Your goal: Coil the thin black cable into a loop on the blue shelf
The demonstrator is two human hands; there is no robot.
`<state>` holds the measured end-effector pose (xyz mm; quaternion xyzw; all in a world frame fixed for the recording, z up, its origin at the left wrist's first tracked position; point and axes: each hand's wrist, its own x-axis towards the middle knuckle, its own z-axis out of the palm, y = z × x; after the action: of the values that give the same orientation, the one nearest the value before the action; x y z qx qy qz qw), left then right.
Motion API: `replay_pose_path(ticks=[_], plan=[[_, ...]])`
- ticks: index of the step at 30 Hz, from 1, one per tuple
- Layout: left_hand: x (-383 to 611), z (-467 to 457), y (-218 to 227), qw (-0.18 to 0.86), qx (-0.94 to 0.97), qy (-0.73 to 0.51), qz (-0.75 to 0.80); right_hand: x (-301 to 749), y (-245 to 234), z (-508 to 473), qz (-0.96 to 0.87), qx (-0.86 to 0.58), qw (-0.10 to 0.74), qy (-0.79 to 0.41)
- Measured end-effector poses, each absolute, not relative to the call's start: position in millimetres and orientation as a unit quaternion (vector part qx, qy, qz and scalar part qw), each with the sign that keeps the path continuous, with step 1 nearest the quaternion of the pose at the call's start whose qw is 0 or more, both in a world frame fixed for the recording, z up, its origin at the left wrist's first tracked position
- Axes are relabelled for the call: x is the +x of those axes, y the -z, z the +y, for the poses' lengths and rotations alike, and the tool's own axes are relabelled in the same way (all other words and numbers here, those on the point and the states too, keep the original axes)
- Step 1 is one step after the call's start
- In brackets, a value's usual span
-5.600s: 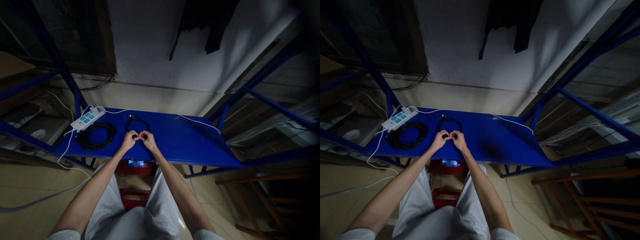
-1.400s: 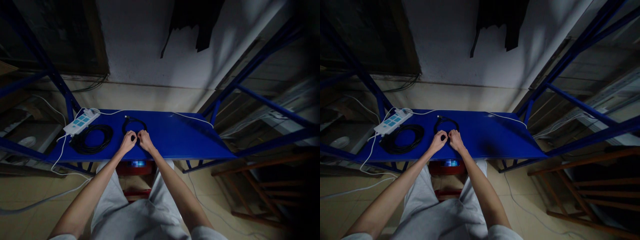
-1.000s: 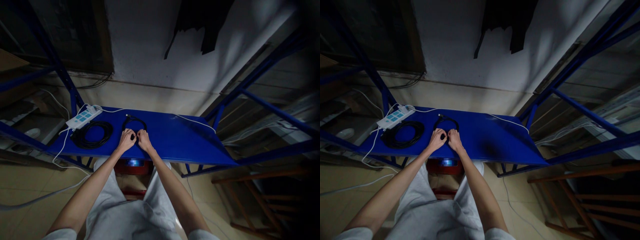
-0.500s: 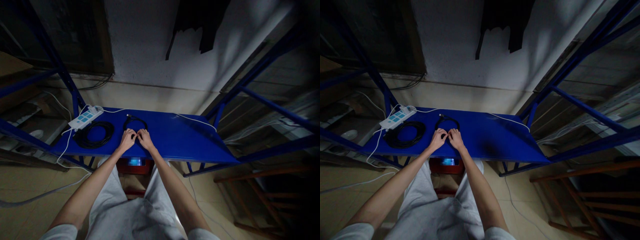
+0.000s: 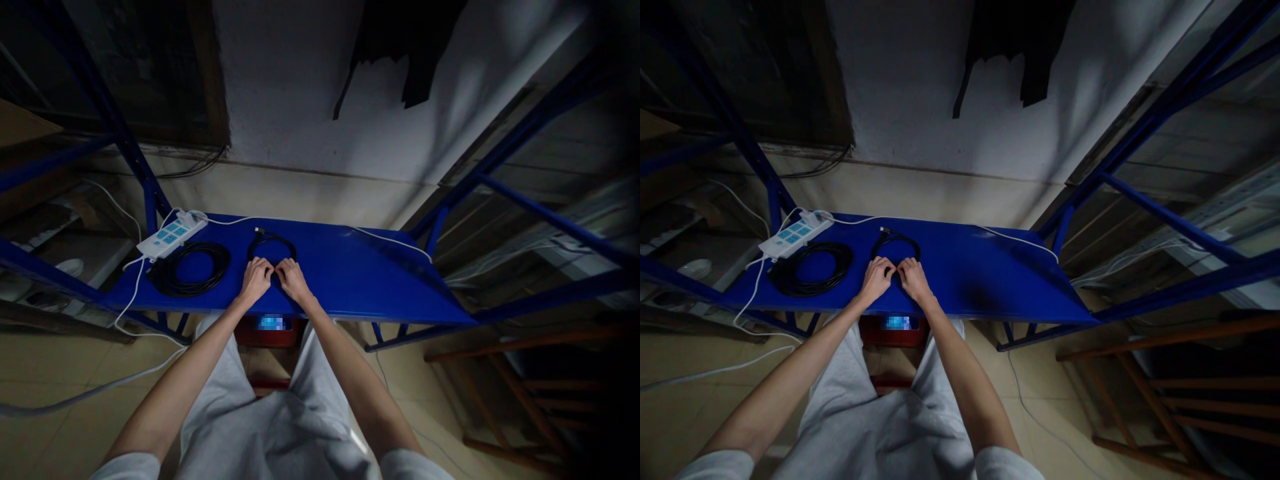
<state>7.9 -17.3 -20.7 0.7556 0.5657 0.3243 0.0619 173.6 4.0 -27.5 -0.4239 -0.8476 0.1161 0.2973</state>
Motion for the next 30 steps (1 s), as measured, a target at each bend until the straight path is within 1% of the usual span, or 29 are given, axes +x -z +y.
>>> replay_pose_path(ticks=[4,9,23,30], plan=[[10.5,-23.3,20.8,0.026,0.764,-0.315,0.562,172.3,22.1,-1.0,-0.856,-0.43,0.272,-0.09],[13.9,-29.1,19.8,-0.007,0.778,-0.297,0.553,172.6,19.2,-3.1,-0.853,-0.444,0.258,-0.097],[17.0,-31.8,21.7,-0.031,0.803,-0.252,0.539,173.4,22.1,-0.2,-0.834,-0.464,0.277,-0.115],[14.3,-28.8,22.6,-0.015,0.784,-0.28,0.553,174.2,21.6,0.4,-0.831,-0.457,0.286,-0.138]])
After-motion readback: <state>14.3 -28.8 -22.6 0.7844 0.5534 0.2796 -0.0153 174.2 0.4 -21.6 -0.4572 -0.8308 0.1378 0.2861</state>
